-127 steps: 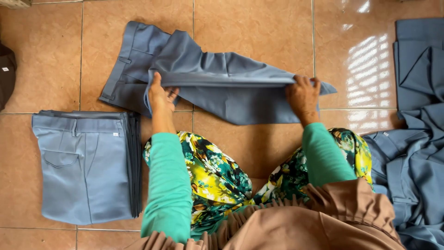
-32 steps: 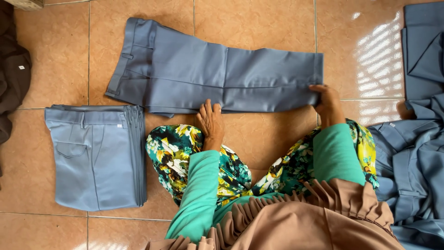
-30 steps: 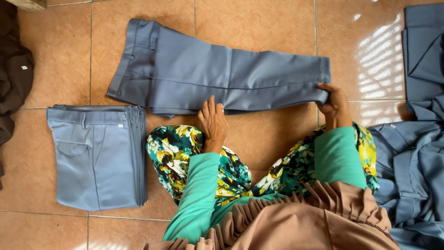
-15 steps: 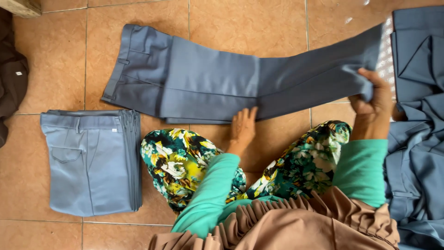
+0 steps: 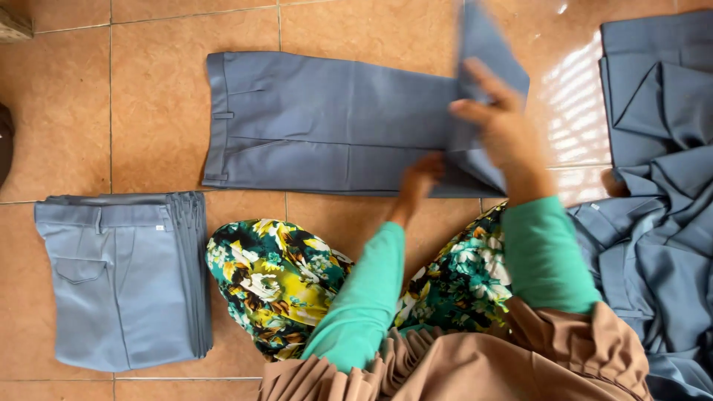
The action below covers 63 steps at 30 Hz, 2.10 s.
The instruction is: The person sits on a tiled floor and folds multiple pairs of gray trousers by hand. They smooth out each pair, fold the legs together, and then fold the garment into a compact rectangle before stacking it with the others.
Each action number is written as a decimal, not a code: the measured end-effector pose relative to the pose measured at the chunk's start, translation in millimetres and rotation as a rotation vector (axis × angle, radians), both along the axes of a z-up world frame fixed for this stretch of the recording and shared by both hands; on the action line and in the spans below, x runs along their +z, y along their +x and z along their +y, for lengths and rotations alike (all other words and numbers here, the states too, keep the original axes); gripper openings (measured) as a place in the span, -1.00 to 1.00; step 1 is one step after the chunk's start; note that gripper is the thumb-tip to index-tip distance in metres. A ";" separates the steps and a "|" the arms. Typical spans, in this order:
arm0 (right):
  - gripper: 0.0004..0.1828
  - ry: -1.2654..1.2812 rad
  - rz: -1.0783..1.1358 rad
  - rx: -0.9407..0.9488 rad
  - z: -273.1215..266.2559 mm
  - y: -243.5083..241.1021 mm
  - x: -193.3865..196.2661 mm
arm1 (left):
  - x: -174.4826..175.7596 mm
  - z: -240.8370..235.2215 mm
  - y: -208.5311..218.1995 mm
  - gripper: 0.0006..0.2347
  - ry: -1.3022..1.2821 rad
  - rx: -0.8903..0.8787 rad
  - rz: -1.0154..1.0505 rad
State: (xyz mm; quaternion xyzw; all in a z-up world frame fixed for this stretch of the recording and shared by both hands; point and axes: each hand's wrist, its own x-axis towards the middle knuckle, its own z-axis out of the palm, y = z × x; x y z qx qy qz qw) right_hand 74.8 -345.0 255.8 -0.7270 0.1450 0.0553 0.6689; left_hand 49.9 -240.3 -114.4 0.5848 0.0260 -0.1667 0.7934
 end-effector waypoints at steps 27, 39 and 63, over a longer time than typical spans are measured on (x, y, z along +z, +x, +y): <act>-0.43 0.258 0.189 -0.193 -122.2 -58.1 -217.7 | 103.9 150.4 -64.1 -0.55 1.420 0.187 -0.359; -0.54 0.416 -0.174 -0.121 41.9 -61.1 33.2 | 112.7 84.4 -132.9 -0.50 0.814 0.065 -0.397; -0.19 -1.232 -0.022 0.514 58.4 -60.3 -221.9 | 119.4 185.7 -68.0 -0.85 1.186 0.451 -0.308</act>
